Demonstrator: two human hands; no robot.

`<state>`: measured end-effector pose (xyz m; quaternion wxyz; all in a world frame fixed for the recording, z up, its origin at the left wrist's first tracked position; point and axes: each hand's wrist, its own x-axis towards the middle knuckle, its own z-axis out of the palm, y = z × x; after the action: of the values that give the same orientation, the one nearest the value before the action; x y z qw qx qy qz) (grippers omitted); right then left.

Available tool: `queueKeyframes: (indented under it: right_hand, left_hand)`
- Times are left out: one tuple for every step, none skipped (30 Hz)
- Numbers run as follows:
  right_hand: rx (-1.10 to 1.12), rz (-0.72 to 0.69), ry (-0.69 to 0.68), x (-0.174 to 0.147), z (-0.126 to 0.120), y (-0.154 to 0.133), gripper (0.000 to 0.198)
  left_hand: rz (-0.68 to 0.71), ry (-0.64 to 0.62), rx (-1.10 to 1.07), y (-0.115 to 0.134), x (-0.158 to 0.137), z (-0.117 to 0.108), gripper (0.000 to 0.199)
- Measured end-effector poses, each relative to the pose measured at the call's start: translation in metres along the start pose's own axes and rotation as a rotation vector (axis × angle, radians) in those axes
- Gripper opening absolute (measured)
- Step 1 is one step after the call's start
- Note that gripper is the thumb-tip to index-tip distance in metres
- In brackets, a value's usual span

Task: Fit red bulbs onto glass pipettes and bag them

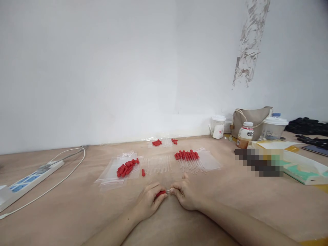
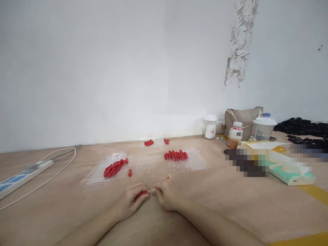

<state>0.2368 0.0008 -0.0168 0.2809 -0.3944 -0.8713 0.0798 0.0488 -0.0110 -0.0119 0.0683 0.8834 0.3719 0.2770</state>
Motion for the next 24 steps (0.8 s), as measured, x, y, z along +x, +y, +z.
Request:
queueKeyframes:
  right_hand:
    - [-0.004, 0.005, -0.010, 0.000, 0.000, 0.000, 0.024]
    - [-0.011, 0.008, -0.019, 0.001, -0.001, 0.000, 0.025]
    - [-0.021, 0.009, -0.025, 0.002, -0.002, 0.000, 0.026]
    - [-0.030, 0.004, -0.033, 0.003, -0.004, -0.001, 0.027]
    - [-0.040, -0.006, -0.043, 0.004, -0.007, -0.001, 0.029]
    - [-0.050, -0.020, -0.053, 0.005, -0.011, -0.001, 0.029]
    - [-0.064, -0.036, -0.060, 0.006, -0.014, -0.002, 0.029]
    - [-0.083, -0.052, -0.063, 0.007, -0.018, -0.003, 0.029]
    - [-0.110, -0.070, -0.065, 0.007, -0.022, -0.004, 0.028]
    - [-0.145, -0.088, -0.067, 0.006, -0.025, -0.005, 0.026]
    - [-0.185, -0.102, -0.070, 0.005, -0.028, -0.006, 0.025]
    - [-0.220, -0.107, -0.074, 0.003, -0.030, -0.006, 0.025]
    - [-0.245, -0.096, -0.076, 0.002, -0.031, -0.004, 0.025]
    - [-0.256, -0.059, -0.069, 0.002, -0.032, -0.002, 0.025]
    - [-0.253, 0.009, -0.045, 0.003, -0.034, 0.003, 0.026]
    - [-0.236, 0.103, -0.006, 0.005, -0.035, 0.009, 0.026]
    - [-0.215, 0.218, 0.045, 0.008, -0.037, 0.016, 0.027]
    - [-0.193, 0.348, 0.107, 0.013, -0.039, 0.025, 0.027]
    - [-0.175, 0.459, 0.154, 0.018, -0.042, 0.035, 0.027]
    - [-0.186, 0.568, 0.201, 0.024, -0.044, 0.045, 0.029]
    - [-0.204, 0.650, 0.216, 0.030, -0.046, 0.055, 0.031]
    - [-0.220, 0.716, 0.223, 0.036, -0.048, 0.063, 0.030]
    - [-0.232, 0.764, 0.230, 0.041, -0.048, 0.071, 0.029]
    - [-0.242, 0.792, 0.230, 0.044, -0.048, 0.077, 0.028]
  left_hand:
    - [0.007, -0.008, 0.001, 0.000, 0.000, 0.000, 0.019]
    - [0.010, -0.017, 0.003, -0.001, 0.001, 0.000, 0.019]
    - [0.010, -0.025, 0.006, -0.002, 0.002, -0.001, 0.020]
    - [0.006, -0.030, 0.009, -0.003, 0.003, -0.001, 0.021]
    - [0.001, -0.026, 0.010, -0.005, 0.004, -0.002, 0.021]
    - [-0.003, -0.014, 0.008, -0.006, 0.005, -0.003, 0.021]
    - [-0.003, 0.003, 0.003, -0.008, 0.006, -0.004, 0.020]
    - [0.001, 0.022, -0.002, -0.010, 0.006, -0.005, 0.020]
    - [0.011, 0.037, -0.006, -0.012, 0.006, -0.006, 0.019]
    - [0.024, 0.047, -0.008, -0.014, 0.006, -0.007, 0.018]
    - [0.036, 0.056, -0.004, -0.016, 0.006, -0.009, 0.018]
    - [0.040, 0.066, 0.006, -0.017, 0.005, -0.010, 0.020]
    - [0.034, 0.089, 0.025, -0.020, 0.004, -0.012, 0.023]
    - [0.015, 0.121, 0.050, -0.023, 0.002, -0.013, 0.028]
    - [-0.014, 0.162, 0.084, -0.027, 0.001, -0.015, 0.033]
    - [-0.048, 0.205, 0.126, -0.032, 0.000, -0.018, 0.035]
    - [-0.083, 0.245, 0.175, -0.038, -0.001, -0.020, 0.035]
    - [-0.115, 0.283, 0.227, -0.045, -0.002, -0.023, 0.032]
    - [-0.147, 0.314, 0.281, -0.052, -0.003, -0.025, 0.028]
    - [-0.184, 0.346, 0.333, -0.058, -0.004, -0.027, 0.023]
    - [-0.224, 0.378, 0.381, -0.065, -0.005, -0.029, 0.021]
    - [-0.264, 0.405, 0.421, -0.070, -0.006, -0.031, 0.019]
    - [-0.304, 0.425, 0.453, -0.075, -0.007, -0.032, 0.018]
    - [-0.340, 0.436, 0.477, -0.078, -0.007, -0.033, 0.018]
